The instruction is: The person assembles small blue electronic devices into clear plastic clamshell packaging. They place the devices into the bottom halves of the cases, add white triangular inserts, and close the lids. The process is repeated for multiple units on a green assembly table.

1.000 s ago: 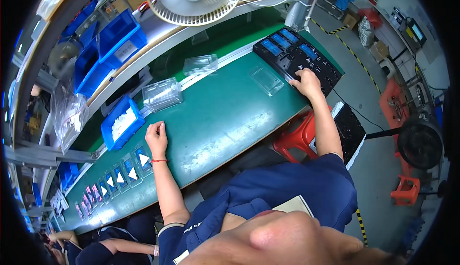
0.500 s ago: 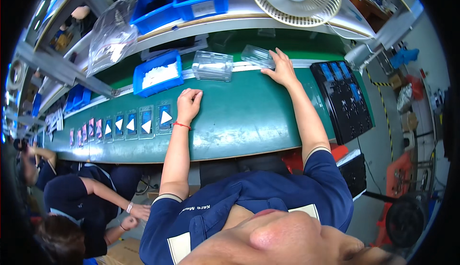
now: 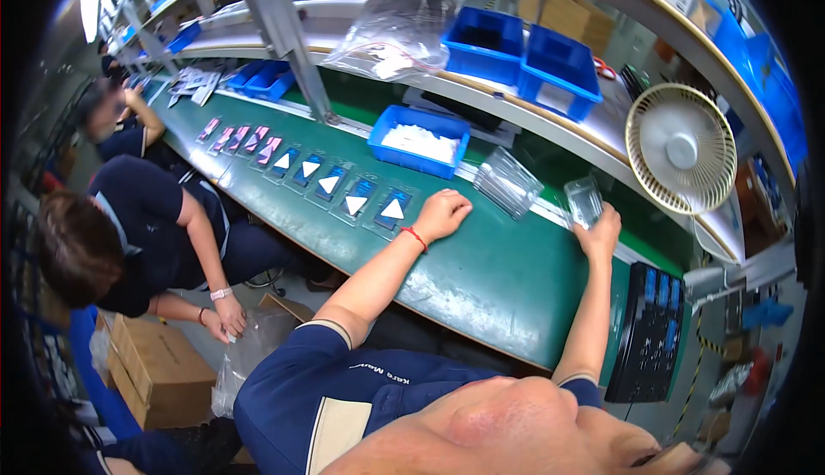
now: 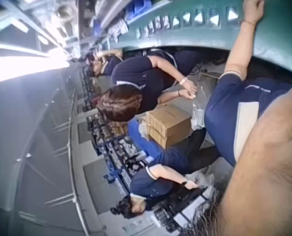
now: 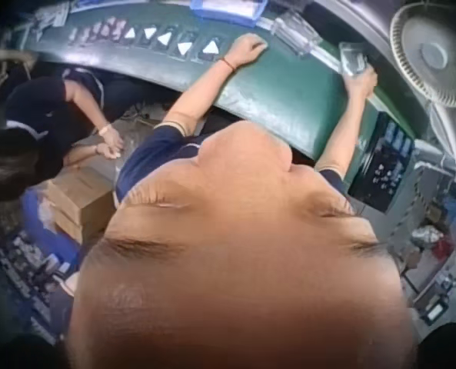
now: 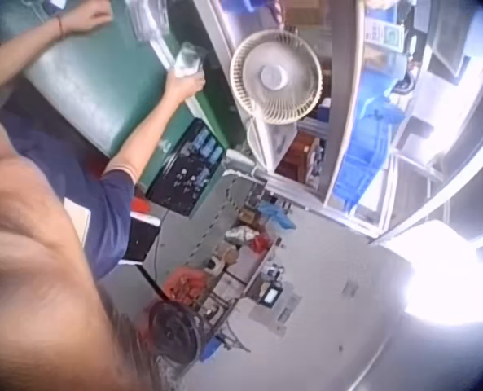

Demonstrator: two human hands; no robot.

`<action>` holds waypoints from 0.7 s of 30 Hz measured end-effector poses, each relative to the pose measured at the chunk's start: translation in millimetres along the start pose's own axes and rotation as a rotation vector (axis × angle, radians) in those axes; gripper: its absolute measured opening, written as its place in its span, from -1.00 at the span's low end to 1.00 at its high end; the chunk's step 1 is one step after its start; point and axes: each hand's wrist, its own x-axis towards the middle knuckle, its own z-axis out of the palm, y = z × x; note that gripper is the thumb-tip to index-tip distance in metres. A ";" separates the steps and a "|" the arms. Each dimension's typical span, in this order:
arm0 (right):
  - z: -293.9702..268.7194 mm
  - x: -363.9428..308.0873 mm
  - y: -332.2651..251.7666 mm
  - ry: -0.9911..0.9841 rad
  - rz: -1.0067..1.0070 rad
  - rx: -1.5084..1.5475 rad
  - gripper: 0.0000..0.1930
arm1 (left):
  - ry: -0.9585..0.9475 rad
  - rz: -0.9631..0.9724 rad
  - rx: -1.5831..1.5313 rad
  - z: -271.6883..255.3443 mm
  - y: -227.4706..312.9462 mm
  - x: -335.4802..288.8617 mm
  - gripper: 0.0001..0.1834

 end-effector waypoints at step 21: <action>-0.6 -128.8 -73.6 -0.366 0.428 1.108 -0.50 | -0.267 -0.418 -1.128 53.4 65.4 -25.7 -0.82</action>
